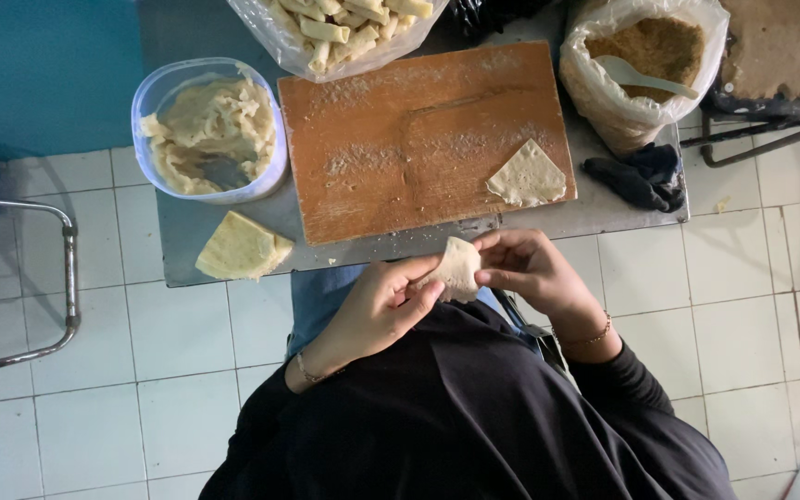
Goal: The person cuts a large thin dough sheet into triangular wrappers on a wooden board, arranges the triangles in rows, then spoons filling from a plastic container onto each wrapper and presses the filling in place by hand. A bag of rolled dough pieces and a bag of brown filling sit on the table.
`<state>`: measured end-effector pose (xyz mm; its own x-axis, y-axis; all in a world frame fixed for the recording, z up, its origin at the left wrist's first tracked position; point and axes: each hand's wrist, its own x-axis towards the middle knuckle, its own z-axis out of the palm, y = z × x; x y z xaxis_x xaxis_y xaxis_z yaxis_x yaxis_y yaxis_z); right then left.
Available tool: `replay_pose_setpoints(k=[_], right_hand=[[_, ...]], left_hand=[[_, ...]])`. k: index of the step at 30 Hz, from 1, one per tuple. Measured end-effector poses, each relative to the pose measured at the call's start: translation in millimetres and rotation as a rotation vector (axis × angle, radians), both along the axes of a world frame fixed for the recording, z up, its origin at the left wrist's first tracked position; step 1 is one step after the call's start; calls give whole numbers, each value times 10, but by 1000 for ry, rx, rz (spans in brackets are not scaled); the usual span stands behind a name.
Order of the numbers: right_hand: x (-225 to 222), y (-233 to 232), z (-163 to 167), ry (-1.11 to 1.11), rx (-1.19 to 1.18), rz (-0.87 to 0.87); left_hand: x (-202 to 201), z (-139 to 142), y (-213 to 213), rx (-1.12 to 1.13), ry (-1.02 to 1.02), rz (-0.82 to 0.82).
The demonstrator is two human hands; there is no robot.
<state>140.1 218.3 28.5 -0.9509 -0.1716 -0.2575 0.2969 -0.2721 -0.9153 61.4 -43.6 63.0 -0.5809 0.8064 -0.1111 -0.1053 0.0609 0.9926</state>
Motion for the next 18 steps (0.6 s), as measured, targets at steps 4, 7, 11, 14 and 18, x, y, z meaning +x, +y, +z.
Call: replay_pose_setpoints(k=[4, 7, 11, 14, 18], right_hand=[[23, -2, -85, 26, -74, -10], [0, 10, 19, 37, 50, -72], [-112, 107, 348, 195, 394, -126], [-451, 149, 505, 289, 732, -208], [-629, 83, 571, 360, 1103, -257]], left_hand=[[1, 4, 43, 72, 4, 16], [-12, -92, 90, 88, -15, 32], [-179, -287, 256, -90, 116, -5], [-464, -433, 529, 8, -38, 121], [-604, -536, 594, 191, -230, 116]])
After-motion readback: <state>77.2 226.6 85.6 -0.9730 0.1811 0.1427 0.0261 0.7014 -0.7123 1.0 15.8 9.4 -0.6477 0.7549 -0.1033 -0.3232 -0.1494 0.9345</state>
